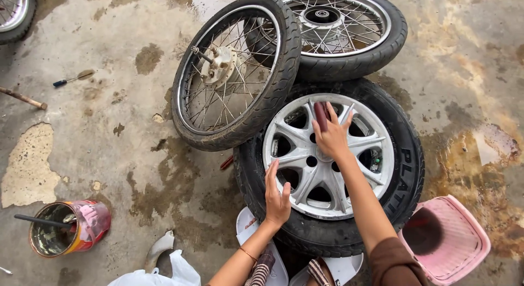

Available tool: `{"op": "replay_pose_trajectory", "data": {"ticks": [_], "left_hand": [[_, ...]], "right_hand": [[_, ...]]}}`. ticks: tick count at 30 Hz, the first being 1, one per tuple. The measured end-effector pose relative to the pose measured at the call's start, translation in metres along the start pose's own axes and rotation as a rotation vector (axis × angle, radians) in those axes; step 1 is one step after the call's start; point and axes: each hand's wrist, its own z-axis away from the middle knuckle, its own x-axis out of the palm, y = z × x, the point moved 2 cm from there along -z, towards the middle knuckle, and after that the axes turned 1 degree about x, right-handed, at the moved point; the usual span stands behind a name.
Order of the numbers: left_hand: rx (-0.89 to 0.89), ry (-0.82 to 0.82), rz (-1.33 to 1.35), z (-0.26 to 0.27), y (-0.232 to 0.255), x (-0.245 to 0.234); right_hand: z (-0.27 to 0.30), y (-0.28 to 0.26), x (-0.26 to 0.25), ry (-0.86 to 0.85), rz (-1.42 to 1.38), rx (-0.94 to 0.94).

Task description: The person scrubs a silver car wheel rim with a reddish-brown sponge while the wheel rests on a tire. The person repeatedly dips the sponge into a pink bucket of water and continues scrubbing the rim surface throughout the clip.

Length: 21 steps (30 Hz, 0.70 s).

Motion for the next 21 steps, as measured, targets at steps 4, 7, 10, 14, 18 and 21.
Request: {"op": "replay_pose_trajectory", "data": {"ticks": [4,7,10,14,18,21], "left_hand": [[-0.008,-0.004,0.0,0.0,0.003,0.0],[0.003,0.008,-0.006,-0.002,0.003,0.002],[-0.012,-0.006,-0.009,0.002,0.002,0.002],[0.013,-0.003,0.008,-0.002,0.003,0.0],[-0.002,-0.011,0.004,0.002,-0.001,0.001],[-0.021,-0.014,0.028,-0.001,0.004,0.0]], "right_hand": [[-0.024,0.002,-0.002,-0.053,-0.05,0.034],[-0.008,0.002,-0.019,-0.029,-0.008,-0.017],[0.022,-0.008,-0.04,-0.011,0.007,-0.026],[0.045,-0.034,-0.091,-0.048,0.129,-0.108],[0.082,-0.046,-0.112,-0.137,0.157,-0.095],[0.122,-0.041,-0.124,-0.114,0.059,-0.047]]}}
